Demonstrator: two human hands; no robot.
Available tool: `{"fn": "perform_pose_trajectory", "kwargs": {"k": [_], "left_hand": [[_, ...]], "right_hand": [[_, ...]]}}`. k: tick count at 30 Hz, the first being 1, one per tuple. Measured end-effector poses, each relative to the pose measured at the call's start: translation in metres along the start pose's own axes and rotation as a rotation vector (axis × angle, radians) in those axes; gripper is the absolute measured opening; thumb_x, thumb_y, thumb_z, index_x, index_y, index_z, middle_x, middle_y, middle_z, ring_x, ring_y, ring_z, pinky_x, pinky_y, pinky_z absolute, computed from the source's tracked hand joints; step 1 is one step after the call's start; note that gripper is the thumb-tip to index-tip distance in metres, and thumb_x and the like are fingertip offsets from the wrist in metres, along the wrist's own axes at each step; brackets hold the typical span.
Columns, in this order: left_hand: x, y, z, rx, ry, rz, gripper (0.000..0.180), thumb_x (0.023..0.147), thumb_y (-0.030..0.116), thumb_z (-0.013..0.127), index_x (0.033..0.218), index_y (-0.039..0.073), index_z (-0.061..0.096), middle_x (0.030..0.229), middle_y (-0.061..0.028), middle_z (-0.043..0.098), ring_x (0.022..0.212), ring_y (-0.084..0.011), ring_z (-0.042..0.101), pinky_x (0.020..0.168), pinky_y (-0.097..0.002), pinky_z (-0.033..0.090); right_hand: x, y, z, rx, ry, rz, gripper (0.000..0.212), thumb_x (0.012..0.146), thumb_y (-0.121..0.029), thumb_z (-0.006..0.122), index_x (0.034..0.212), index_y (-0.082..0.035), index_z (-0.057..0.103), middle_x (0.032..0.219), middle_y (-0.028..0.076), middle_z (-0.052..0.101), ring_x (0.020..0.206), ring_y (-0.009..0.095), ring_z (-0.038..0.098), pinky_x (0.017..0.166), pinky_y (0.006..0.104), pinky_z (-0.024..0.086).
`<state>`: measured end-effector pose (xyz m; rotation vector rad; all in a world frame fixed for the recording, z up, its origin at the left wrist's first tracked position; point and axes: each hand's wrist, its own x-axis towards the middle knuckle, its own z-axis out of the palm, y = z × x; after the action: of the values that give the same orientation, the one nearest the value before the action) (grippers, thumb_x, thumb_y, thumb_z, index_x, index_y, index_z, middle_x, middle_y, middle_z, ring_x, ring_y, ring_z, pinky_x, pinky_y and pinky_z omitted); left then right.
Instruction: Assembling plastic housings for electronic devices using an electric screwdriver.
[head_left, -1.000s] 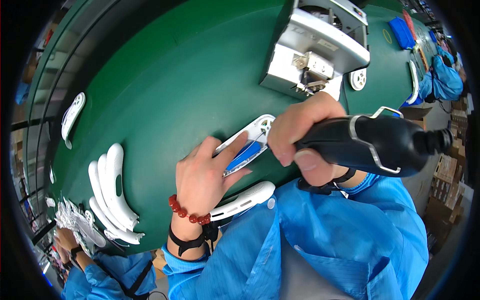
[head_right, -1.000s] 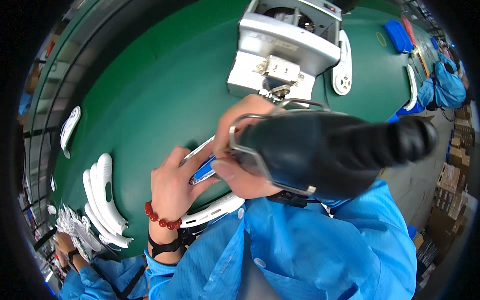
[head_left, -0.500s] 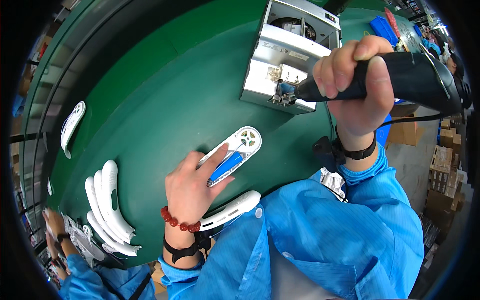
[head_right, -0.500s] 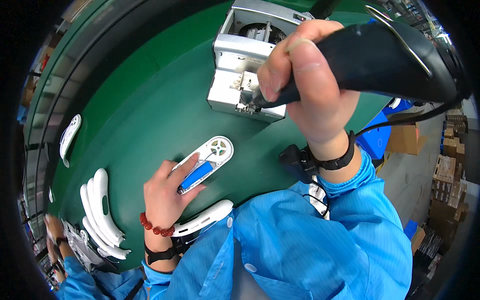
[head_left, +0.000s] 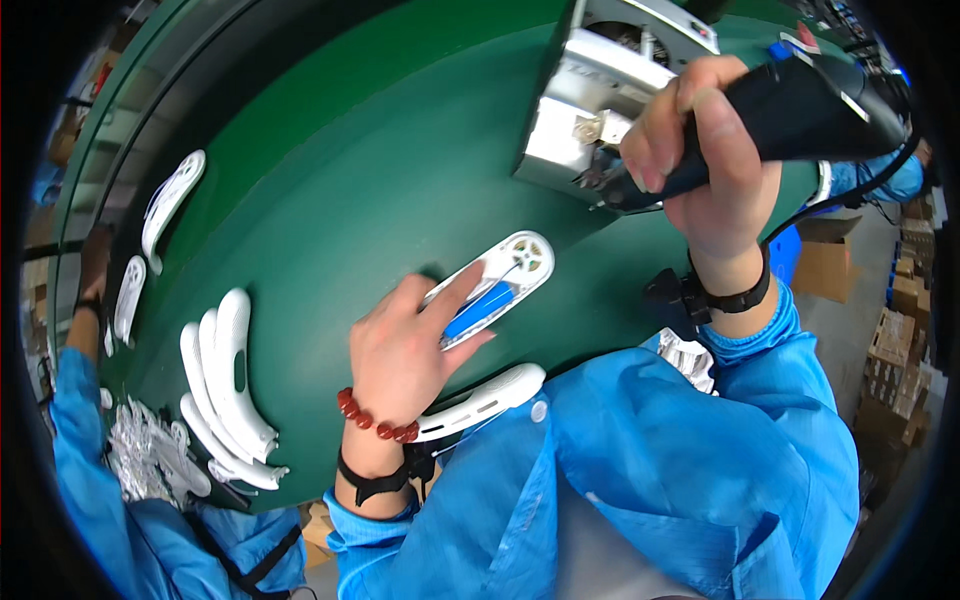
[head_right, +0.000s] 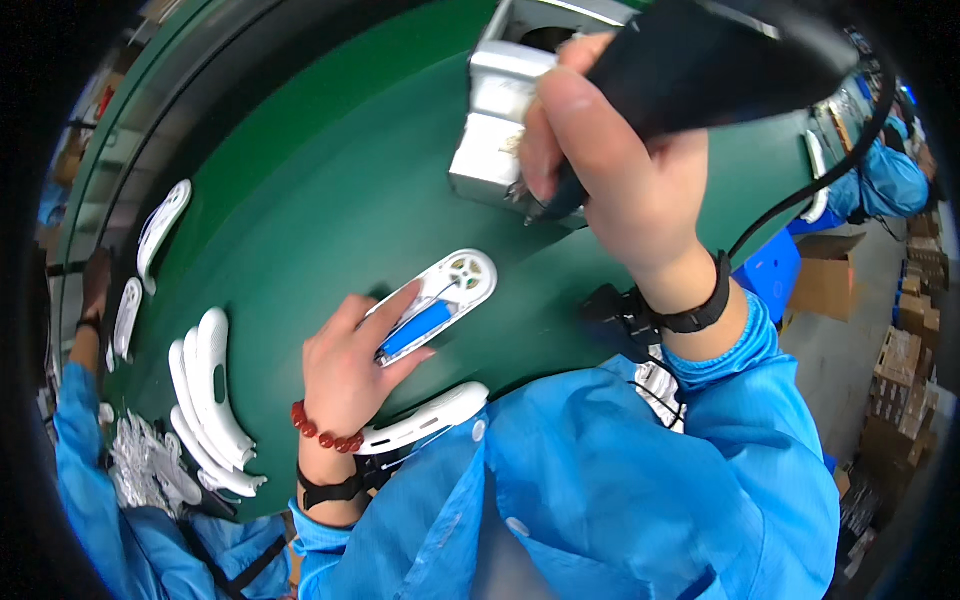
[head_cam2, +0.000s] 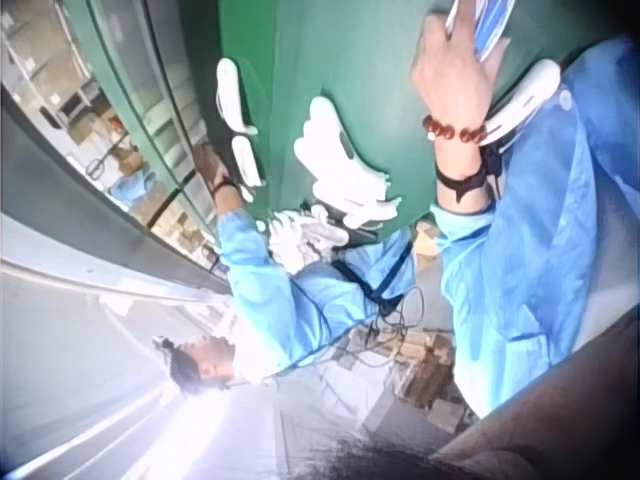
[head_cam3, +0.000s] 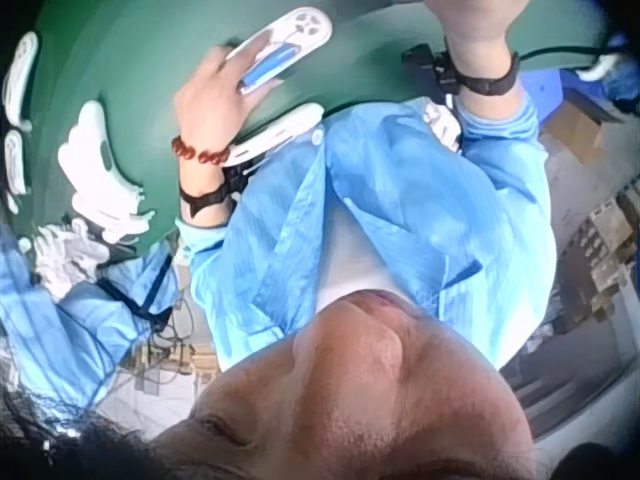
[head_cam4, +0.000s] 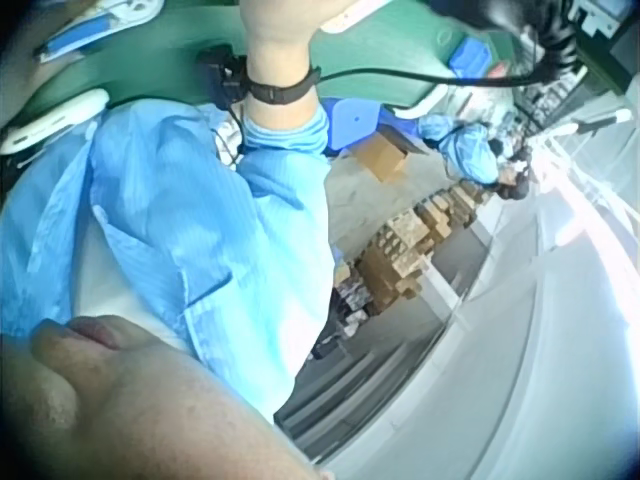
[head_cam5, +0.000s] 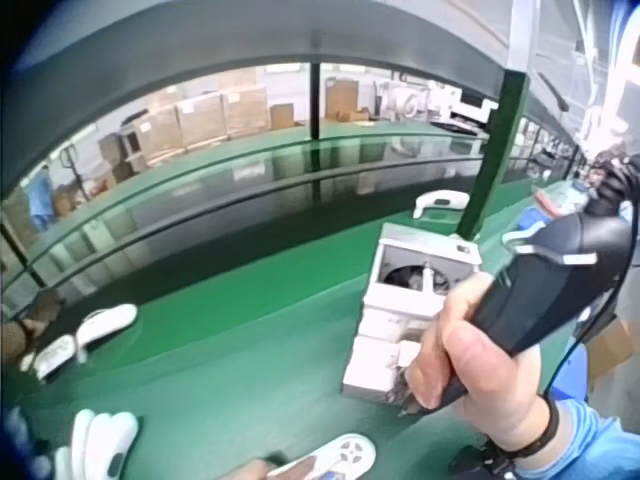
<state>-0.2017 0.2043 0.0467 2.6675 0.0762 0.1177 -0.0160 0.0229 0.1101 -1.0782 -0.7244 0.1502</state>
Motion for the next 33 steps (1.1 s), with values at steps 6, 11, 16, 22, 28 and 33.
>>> {"fn": "perform_pose_trajectory", "kwargs": {"k": [6,11,16,22,28,33], "left_hand": [[-0.001,-0.004,0.0,-0.034,-0.002,-0.04,0.085,0.06,0.028,0.084,0.136,0.014,0.049,0.082,-0.006,0.056,0.074,-0.024,0.061,0.06,-0.0363,0.05],[-0.004,-0.006,0.0,-0.025,0.009,-0.032,0.076,0.061,0.029,0.083,0.13,0.013,0.055,0.084,-0.0061,0.058,0.074,-0.0248,0.062,0.061,-0.0364,0.05],[-0.003,-0.007,0.0,-0.051,0.034,-0.018,0.07,0.062,0.029,0.082,0.125,0.012,0.058,0.085,-0.0058,0.058,0.074,-0.0253,0.062,0.061,-0.0365,0.05],[-0.005,-0.01,0.002,-0.069,0.054,-0.013,0.066,0.064,0.031,0.081,0.124,0.013,0.058,0.085,-0.0049,0.058,0.073,-0.0252,0.063,0.061,-0.0356,0.051],[-0.004,-0.008,0.0,-0.05,0.049,-0.004,0.064,0.065,0.032,0.08,0.122,0.012,0.059,0.085,-0.0045,0.057,0.073,-0.0249,0.063,0.061,-0.0356,0.051],[-0.004,-0.008,0.0,-0.035,0.067,0.004,0.06,0.065,0.032,0.08,0.119,0.012,0.06,0.086,-0.0051,0.058,0.073,-0.0262,0.063,0.061,-0.0362,0.051]], "right_hand": [[-0.024,0.017,0.027,0.233,-0.12,-0.002,0.018,0.092,-0.017,0.052,0.098,-0.001,0.045,0.06,0.011,0.052,0.05,0.017,0.05,0.052,0.0315,0.046],[-0.023,0.025,0.059,0.198,-0.144,0.165,0.019,0.089,-0.013,0.058,0.079,0.002,0.052,0.06,0.01,0.06,0.052,0.013,0.057,0.05,0.0247,0.047],[-0.026,0.035,0.069,0.186,-0.162,0.163,0.022,0.089,-0.016,0.059,0.078,0.002,0.052,0.06,0.009,0.059,0.052,0.012,0.056,0.049,0.024,0.046],[-0.029,0.046,0.066,0.208,-0.151,0.142,0.024,0.09,-0.02,0.061,0.087,0.001,0.049,0.063,0.009,0.058,0.054,0.013,0.055,0.051,0.0261,0.046],[-0.031,0.047,0.074,0.244,-0.113,0.163,0.018,0.091,-0.013,0.059,0.084,0.001,0.048,0.063,0.01,0.058,0.053,0.013,0.055,0.051,0.0263,0.046],[-0.032,0.049,0.073,0.134,-0.242,0.148,0.016,0.09,-0.013,0.057,0.091,-0.001,0.046,0.064,0.009,0.054,0.053,0.014,0.052,0.052,0.0281,0.045]]}}
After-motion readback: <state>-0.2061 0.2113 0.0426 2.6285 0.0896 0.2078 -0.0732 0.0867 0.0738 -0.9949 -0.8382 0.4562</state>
